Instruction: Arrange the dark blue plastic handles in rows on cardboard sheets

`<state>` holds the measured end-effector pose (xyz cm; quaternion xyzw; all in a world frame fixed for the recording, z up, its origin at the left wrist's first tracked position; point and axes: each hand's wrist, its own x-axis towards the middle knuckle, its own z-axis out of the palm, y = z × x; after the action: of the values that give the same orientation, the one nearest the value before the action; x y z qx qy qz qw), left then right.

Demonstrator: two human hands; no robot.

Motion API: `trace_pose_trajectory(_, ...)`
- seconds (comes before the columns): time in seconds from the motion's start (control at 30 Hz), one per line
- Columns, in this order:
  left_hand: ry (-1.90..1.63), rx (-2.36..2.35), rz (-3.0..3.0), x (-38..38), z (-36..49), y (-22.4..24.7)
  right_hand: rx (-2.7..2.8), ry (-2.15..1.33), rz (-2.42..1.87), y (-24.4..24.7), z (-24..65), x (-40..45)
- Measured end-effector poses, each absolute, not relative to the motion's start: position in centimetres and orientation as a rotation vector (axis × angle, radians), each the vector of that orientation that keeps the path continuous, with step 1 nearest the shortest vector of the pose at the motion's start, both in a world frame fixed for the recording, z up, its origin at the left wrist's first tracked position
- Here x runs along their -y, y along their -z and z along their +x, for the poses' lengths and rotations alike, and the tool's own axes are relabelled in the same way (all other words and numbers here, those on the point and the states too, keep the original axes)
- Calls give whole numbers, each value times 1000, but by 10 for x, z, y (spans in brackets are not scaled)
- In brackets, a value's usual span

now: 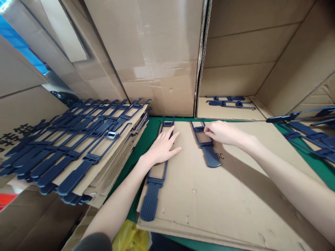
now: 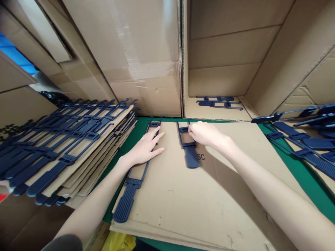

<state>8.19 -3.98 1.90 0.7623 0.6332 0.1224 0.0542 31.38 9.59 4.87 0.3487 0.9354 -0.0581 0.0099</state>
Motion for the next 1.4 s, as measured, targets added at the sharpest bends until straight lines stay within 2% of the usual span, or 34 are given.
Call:
trace_pose_trajectory(0.2, -384, -1950, 2340, 42, 85, -23, -3078, -9, 901, -50, 306, -76)
trace_pose_trajectory(0.4, -461, -2042, 2354, 41, 85, -24, -3252, 53, 665, -38, 297, -66)
trace_pose_trajectory(0.57, -225, -2195, 2269, 38, 87, -24, -3314, -318, 676, -23, 291, -59)
trace_pose_trajectory(0.7, -181, -2201, 2310, 39, 87, -24, -3398, -418, 630, -13, 286, -57)
trace_pose_trajectory(0.93, -201, -2167, 2415, 39, 86, -23, -3392, -156, 456, -25, 285, -53)
trace_pose_trajectory(1.4, -270, -2097, 2491, 41, 88, -26, -3389, -41, 634, -15, 281, -45)
